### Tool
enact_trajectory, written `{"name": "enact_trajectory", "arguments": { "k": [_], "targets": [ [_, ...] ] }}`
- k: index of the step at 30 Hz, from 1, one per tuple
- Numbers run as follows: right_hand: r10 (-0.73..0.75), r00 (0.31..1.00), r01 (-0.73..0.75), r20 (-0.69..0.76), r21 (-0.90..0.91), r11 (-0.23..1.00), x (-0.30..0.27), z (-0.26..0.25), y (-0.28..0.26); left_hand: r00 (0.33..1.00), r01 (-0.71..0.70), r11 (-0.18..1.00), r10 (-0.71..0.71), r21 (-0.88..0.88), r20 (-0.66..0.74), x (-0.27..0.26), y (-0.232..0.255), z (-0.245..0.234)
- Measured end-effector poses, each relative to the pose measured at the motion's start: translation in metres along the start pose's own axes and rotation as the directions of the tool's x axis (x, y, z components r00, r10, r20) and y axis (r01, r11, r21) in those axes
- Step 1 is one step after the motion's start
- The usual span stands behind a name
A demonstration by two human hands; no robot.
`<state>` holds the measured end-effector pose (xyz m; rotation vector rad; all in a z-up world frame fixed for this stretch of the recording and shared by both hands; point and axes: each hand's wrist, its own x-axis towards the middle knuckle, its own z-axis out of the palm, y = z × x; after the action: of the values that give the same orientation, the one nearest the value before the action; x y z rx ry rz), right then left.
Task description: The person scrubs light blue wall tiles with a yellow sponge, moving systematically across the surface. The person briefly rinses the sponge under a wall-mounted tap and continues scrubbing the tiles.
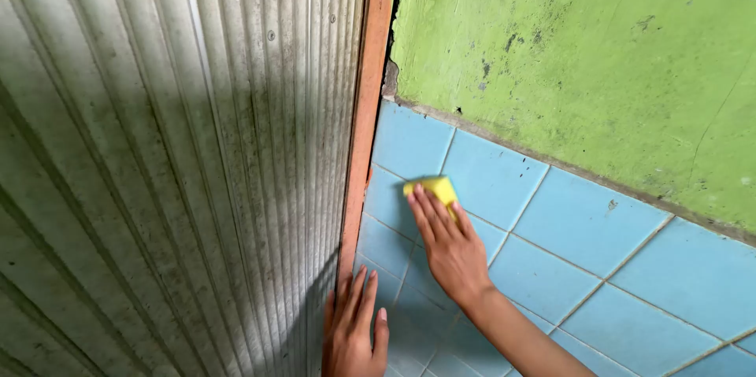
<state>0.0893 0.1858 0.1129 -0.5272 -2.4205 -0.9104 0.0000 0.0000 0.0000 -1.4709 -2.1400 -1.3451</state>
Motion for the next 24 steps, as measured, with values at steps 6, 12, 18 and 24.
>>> {"name": "enact_trajectory", "arguments": {
  "k": [6,12,18,24],
  "targets": [
    [-0.422,0.906,0.417,0.036,0.094,0.904,-0.042,0.068,-0.066,0.987,0.109,0.991,-0.099,-0.079,0.125,-0.008,-0.011,0.020],
    [-0.286,0.924,0.359,-0.253,0.319,0.877,-0.026,0.053,-0.032,0.941,0.190,0.878,-0.291,-0.440,-0.175,0.024,0.006,0.027],
    [-0.298,0.954,0.231,-0.020,0.684,0.692,-0.018,0.023,-0.009,0.975,0.030,0.620,-0.190,-0.784,-0.113,0.062,0.031,0.076],
    [-0.158,0.965,0.234,-0.208,0.420,0.877,-0.075,0.046,0.035,0.959,-0.248,0.881,0.166,-0.402,-0.228,0.078,0.005,0.139]
  ]
}}
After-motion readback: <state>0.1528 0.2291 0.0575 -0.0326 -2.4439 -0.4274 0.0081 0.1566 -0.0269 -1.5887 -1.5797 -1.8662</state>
